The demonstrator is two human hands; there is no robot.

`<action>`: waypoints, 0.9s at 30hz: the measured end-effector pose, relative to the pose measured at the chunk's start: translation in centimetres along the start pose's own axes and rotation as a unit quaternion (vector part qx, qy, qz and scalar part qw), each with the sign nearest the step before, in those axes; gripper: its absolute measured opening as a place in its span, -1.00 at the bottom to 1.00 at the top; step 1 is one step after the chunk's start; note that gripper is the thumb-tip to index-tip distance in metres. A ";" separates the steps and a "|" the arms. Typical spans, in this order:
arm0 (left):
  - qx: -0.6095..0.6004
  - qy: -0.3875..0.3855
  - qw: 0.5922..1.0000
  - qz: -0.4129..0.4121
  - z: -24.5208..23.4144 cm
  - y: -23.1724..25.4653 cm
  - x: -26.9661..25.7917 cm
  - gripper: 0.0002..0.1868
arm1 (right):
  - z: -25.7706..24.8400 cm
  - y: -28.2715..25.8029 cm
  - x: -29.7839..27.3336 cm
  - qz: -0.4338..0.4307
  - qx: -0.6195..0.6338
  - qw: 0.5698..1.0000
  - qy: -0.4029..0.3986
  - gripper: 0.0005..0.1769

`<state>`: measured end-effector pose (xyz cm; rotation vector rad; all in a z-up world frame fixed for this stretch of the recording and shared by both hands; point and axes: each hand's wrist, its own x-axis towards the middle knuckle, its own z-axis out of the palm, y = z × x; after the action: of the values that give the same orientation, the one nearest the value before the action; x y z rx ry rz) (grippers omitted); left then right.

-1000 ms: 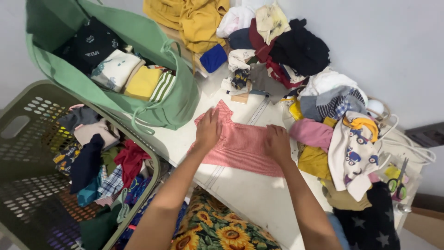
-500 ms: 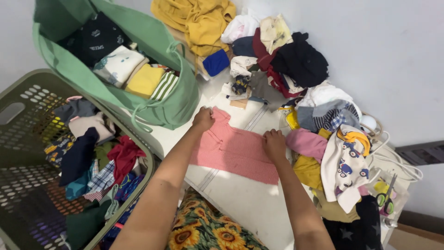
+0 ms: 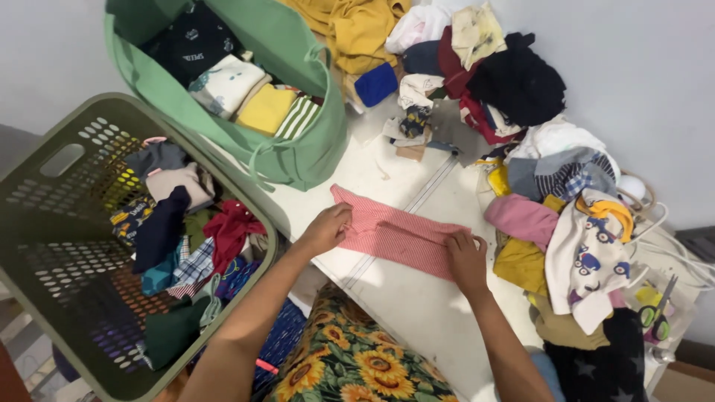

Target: The person folds several small garments on a white table and places them into a green tote bag. Items handled include a white patterned cloth, a red-and-white striped shirt, a white shirt with vehicle graphics, a pink shirt, and a mustard-colored shirt. The person smooths and folds each item by hand before stacking them in the bag.

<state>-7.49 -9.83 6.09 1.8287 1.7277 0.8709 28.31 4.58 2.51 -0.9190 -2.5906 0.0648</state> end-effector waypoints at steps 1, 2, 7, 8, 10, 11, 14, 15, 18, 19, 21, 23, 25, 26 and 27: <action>0.000 -0.001 1.000 0.000 0.1 0.1 -0.5 -0.71 | 0.2 -0.2 -0.3 0.001 0.001 1.000 0.000 -0.79; 0.026 0.026 0.999 0.025 0.3 0.2 -0.7 -0.68 | 0.4 -0.2 -0.4 0.007 -0.007 1.000 0.001 -0.78; 0.056 0.019 0.998 0.008 1.0 -0.5 -1.1 -0.77 | 0.3 0.6 -0.5 0.042 0.007 0.999 0.011 -0.79; 0.084 0.034 0.996 0.006 0.9 -0.1 -1.2 -0.76 | -0.2 0.6 -0.3 0.051 0.017 0.998 0.020 -0.81; 0.111 0.049 0.993 0.005 0.4 1.1 -1.4 -0.73 | -1.0 0.4 -0.3 0.060 0.025 0.997 0.030 -0.82; 0.138 0.033 0.990 -0.015 0.1 2.1 -1.6 -0.77 | -1.2 0.3 -0.4 0.068 0.017 0.997 0.028 -0.83; 0.208 0.001 0.978 -0.001 0.4 2.5 -2.2 -0.75 | -0.9 0.2 -1.0 0.067 0.003 0.998 0.016 -0.84; 0.250 -0.015 0.968 0.033 0.7 2.3 -2.4 -0.69 | -0.7 0.2 -1.3 0.059 -0.003 0.998 0.003 -0.83; 0.206 -0.049 0.977 0.020 3.7 -1.8 -2.8 -0.62 | -0.4 0.0 -1.9 0.040 0.003 0.999 0.000 -0.82; 0.206 -0.048 0.977 0.020 3.4 -1.5 -2.7 -0.62 | -0.6 0.0 -1.6 0.039 0.002 0.999 0.001 -0.82; 0.209 -0.060 0.976 -0.011 3.1 -0.7 -2.6 -0.63 | -1.1 -0.1 -1.5 0.050 -0.015 0.999 -0.005 -0.78; 0.186 -0.045 0.981 -0.009 2.8 -0.5 -2.8 -0.63 | -2.1 -0.2 -1.2 0.048 -0.019 0.999 -0.002 -0.75; 0.163 -0.031 0.986 -0.008 2.8 -0.5 -3.2 -0.64 | -2.3 -0.3 -1.5 0.047 -0.021 0.999 0.000 -0.73; 0.173 -0.040 0.984 -0.013 2.9 -0.7 -3.4 -0.67 | -2.1 -0.3 -1.7 0.038 -0.024 0.999 -0.001 -0.72; 0.184 -0.048 0.982 -0.018 2.9 -0.9 -3.5 -0.71 | -1.8 -0.3 -2.0 0.028 -0.028 0.999 -0.001 -0.71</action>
<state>-6.03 -12.96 2.98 2.0229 1.9499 0.4597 30.27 2.98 3.54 -1.0133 -2.5809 0.0092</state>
